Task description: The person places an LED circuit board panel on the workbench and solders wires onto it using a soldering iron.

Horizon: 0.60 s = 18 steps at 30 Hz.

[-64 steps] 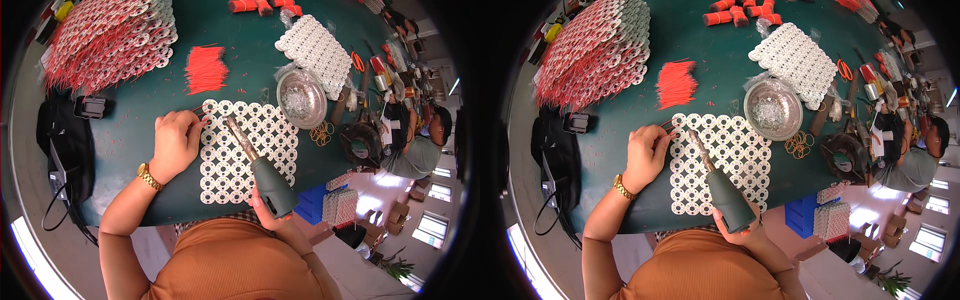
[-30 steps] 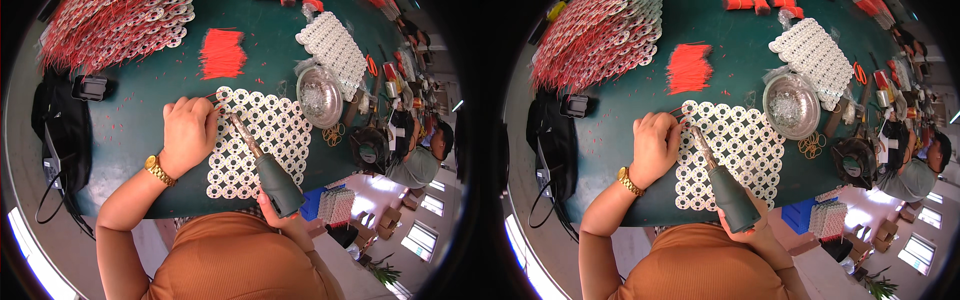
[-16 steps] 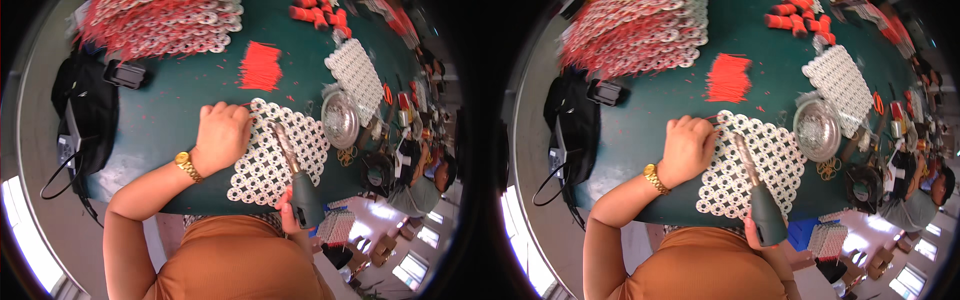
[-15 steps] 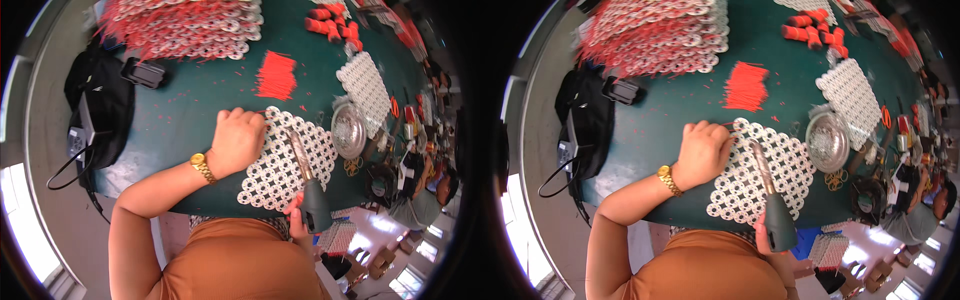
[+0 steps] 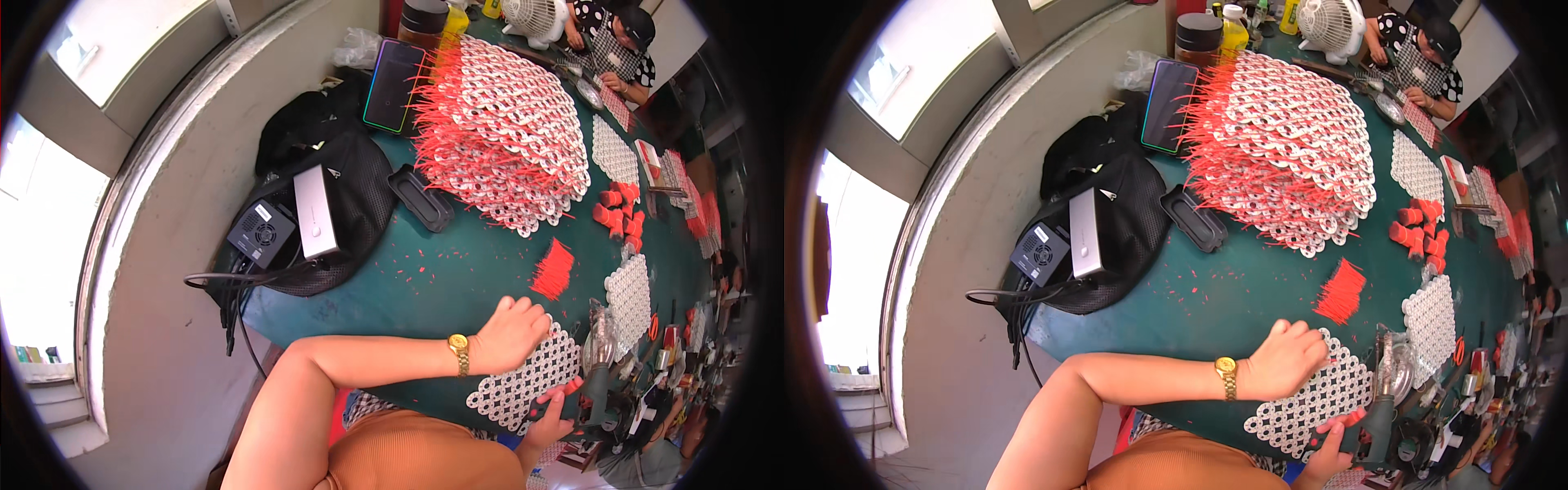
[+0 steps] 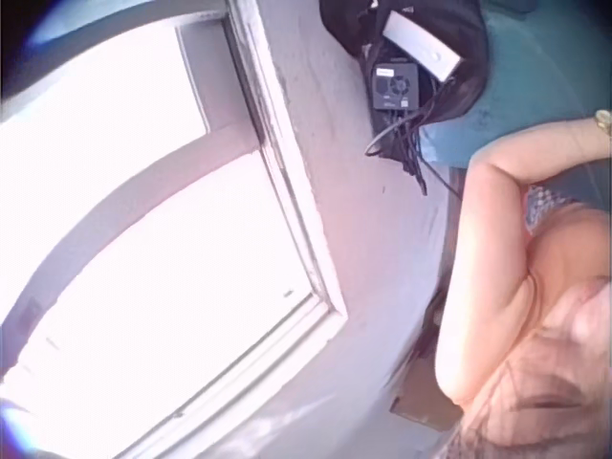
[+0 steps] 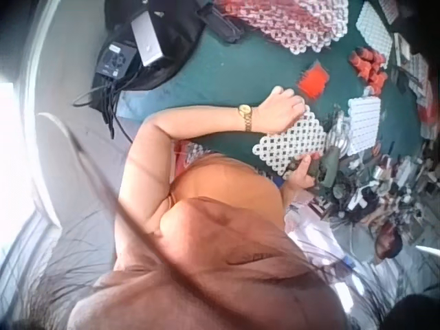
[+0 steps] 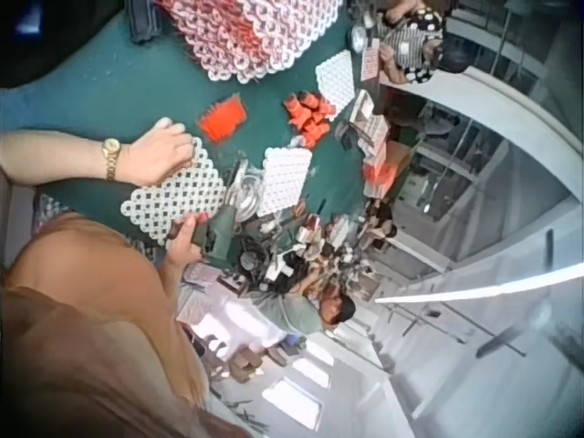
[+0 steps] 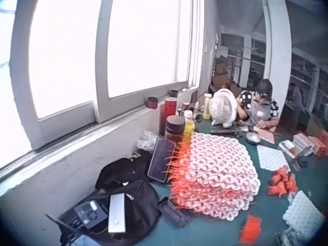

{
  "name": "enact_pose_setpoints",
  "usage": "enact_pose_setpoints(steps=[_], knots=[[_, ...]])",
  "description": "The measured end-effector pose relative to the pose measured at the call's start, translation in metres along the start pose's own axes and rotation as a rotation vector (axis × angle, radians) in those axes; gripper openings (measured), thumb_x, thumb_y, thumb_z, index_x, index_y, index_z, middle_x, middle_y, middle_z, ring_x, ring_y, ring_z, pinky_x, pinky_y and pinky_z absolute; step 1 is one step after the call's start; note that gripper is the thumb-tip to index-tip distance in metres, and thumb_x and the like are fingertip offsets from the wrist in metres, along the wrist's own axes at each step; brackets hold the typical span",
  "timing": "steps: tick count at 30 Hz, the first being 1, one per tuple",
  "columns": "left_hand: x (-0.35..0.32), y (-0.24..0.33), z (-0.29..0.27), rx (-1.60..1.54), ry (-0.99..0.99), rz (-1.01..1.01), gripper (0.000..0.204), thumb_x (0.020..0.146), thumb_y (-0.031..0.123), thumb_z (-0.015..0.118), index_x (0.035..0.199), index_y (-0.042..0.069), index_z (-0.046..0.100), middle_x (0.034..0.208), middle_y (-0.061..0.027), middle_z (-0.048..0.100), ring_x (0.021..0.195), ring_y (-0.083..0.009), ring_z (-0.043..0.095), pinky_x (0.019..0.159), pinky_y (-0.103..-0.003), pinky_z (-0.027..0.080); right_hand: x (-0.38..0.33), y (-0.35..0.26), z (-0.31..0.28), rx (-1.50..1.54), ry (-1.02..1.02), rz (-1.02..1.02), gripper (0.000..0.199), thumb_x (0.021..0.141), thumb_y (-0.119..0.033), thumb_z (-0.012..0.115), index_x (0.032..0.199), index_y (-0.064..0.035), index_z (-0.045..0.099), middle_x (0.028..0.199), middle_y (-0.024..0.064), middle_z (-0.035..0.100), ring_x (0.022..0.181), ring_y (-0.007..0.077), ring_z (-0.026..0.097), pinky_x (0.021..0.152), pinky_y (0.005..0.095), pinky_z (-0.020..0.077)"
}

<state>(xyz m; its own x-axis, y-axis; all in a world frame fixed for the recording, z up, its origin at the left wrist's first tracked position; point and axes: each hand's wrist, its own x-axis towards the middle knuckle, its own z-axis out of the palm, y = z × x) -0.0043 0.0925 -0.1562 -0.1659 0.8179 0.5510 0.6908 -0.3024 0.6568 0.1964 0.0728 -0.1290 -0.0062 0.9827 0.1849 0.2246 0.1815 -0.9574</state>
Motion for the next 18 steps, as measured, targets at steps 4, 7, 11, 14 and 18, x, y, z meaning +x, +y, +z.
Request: enact_pose_setpoints(steps=[4,7,11,14,18], knots=[[-0.001,0.022,-0.001,-0.656,-0.216,-0.166,0.015,0.092,0.018,0.058,0.088,0.005,0.052,0.078,-0.0114,0.058,0.072,-0.0332,0.058,0.065,-0.042,0.044,0.016,-0.021,0.031,0.316,0.014,0.034,0.051,0.086,-0.008,0.057,0.133,0.0012,0.039,0.089,0.0085,0.054,0.070,0.0113,0.050,0.067,0.0235,0.0443],[0.001,0.036,-0.019,-0.810,-0.339,-0.315,0.015,0.093,0.017,0.057,0.088,0.005,0.051,0.075,-0.0124,0.058,0.066,-0.0313,0.059,0.059,-0.040,0.046,0.018,-0.021,0.041,0.437,-0.018,0.080,0.055,0.084,-0.007,0.058,0.135,0.0010,0.039,0.099,0.0076,0.052,0.080,0.0109,0.047,0.076,0.0265,0.0423],[0.004,0.036,-0.021,-0.948,-0.276,-0.411,0.015,0.094,0.017,0.057,0.086,0.005,0.050,0.073,-0.0117,0.057,0.064,-0.0266,0.058,0.057,-0.037,0.046,0.016,-0.024,0.054,0.448,0.060,0.106,0.053,0.086,-0.010,0.058,0.135,0.0003,0.039,0.109,0.0076,0.049,0.093,0.0134,0.047,0.086,0.0300,0.0412],[0.006,0.035,-0.019,-0.960,-0.219,-0.418,0.015,0.093,0.017,0.058,0.086,0.006,0.050,0.072,-0.0109,0.057,0.063,-0.0258,0.057,0.058,-0.036,0.046,0.014,-0.026,0.064,0.444,0.144,0.100,0.050,0.088,-0.011,0.057,0.135,-0.0005,0.040,0.113,0.0082,0.049,0.103,0.0165,0.049,0.093,0.0335,0.0412],[0.010,0.030,-0.022,-0.932,-0.170,-0.376,0.015,0.092,0.016,0.060,0.085,0.006,0.051,0.073,-0.0105,0.058,0.064,-0.0258,0.059,0.059,-0.036,0.047,0.015,-0.022,0.070,0.443,0.162,0.086,0.048,0.089,-0.010,0.056,0.134,-0.0006,0.041,0.118,0.0082,0.050,0.113,0.0182,0.047,0.098,0.0356,0.0396]])
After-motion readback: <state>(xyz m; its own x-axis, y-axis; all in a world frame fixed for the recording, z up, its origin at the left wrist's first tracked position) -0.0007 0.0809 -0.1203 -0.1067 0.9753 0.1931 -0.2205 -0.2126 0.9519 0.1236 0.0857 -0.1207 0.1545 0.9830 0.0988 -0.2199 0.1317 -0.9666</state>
